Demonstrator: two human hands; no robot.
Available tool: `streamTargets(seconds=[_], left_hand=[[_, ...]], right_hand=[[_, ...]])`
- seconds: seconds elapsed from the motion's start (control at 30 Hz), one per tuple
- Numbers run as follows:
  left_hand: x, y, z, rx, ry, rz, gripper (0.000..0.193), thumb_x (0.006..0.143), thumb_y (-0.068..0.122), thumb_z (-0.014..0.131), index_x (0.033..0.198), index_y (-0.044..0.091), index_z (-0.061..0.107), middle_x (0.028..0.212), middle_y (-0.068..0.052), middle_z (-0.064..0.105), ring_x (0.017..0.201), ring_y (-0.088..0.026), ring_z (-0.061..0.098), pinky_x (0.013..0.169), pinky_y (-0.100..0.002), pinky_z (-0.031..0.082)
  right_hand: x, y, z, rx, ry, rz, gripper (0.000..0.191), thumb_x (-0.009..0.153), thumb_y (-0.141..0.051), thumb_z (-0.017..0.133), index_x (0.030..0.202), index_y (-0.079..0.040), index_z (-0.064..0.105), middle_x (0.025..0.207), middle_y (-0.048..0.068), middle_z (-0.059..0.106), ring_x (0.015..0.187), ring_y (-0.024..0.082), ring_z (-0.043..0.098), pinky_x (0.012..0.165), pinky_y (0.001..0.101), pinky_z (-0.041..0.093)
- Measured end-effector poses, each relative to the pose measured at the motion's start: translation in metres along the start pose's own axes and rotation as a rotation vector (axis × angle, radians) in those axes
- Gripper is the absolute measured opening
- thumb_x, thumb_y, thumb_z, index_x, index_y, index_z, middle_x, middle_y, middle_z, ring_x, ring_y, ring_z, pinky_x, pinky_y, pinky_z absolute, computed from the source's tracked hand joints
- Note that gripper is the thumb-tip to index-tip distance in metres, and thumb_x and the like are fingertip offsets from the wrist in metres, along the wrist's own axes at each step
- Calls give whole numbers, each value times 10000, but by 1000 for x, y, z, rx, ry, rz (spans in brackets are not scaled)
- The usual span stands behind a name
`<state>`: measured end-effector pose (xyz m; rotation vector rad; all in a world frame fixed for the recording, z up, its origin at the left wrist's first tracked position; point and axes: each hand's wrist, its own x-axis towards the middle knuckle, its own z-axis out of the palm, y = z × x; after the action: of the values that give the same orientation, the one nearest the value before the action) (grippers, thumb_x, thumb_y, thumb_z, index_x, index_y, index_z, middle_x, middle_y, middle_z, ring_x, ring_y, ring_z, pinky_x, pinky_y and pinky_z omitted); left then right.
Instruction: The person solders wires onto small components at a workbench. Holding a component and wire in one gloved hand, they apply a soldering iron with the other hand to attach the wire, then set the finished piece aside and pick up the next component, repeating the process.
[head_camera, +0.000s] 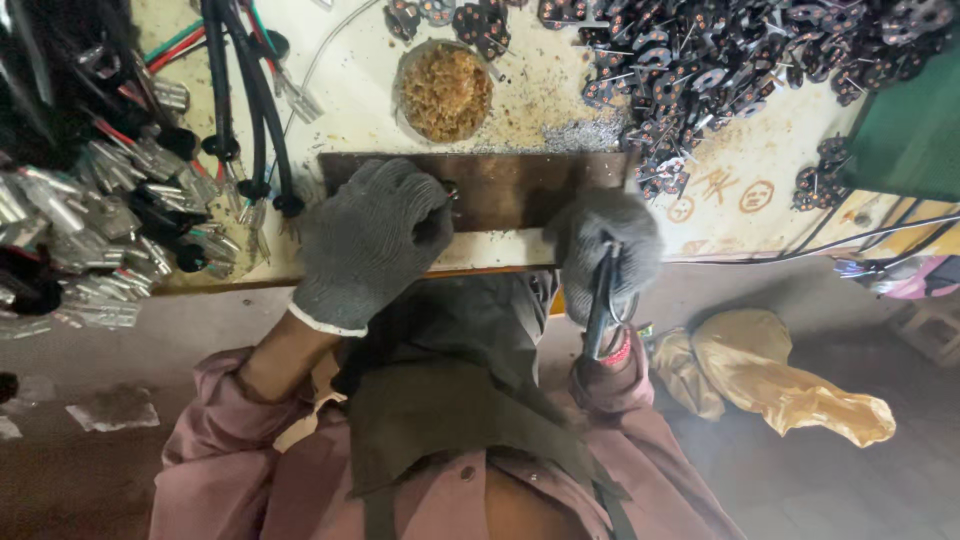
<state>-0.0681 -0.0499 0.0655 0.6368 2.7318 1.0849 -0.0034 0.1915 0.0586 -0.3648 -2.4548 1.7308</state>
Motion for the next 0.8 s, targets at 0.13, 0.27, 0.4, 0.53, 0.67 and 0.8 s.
streamTargets(seconds=[0.13,0.27,0.4,0.53,0.67,0.8], left_hand=[[-4,-2,0,-48,50,51,125,910,121,745,929,121,622,945,-78,629,907,-295,661,737,-421,556],[-5,-6,-3,-53,44,50,133,892,128,745,930,118,618,954,-75,639,914,-297,668,733,-429,550],[-3,-7,1,-28,40,9,164,909,149,759,890,139,596,934,-63,635,921,-295,668,750,-445,551],[-3,-7,3,-45,9,21,137,895,144,757,954,119,636,967,-91,636,945,-318,659,765,-447,548],[-2,-9,5,-53,-9,20,147,876,147,763,930,121,629,953,-90,628,940,-327,653,795,-458,547],[-1,-9,4,-62,24,34,145,881,145,761,964,124,643,980,-97,633,949,-323,650,806,-451,546]], right_hand=[[44,-20,4,-579,156,-396,140,1044,-58,765,1154,-64,678,1084,156,760,938,292,746,809,353,583],[32,-36,5,-828,-6,-369,277,861,10,818,1069,-143,717,964,110,771,836,285,752,746,373,580],[9,-34,11,-445,111,-421,404,949,8,888,1237,-107,628,1165,145,736,1013,310,767,837,358,628],[3,-34,24,-546,196,-270,485,794,-114,942,1180,-60,654,1111,145,718,961,342,723,861,392,603],[7,-35,22,-584,43,-288,372,926,-34,900,1203,-78,656,1158,101,733,1014,296,732,906,356,591],[13,-34,11,-619,-6,-259,339,946,-14,892,1194,-91,674,1148,113,755,1026,272,744,863,361,606]])
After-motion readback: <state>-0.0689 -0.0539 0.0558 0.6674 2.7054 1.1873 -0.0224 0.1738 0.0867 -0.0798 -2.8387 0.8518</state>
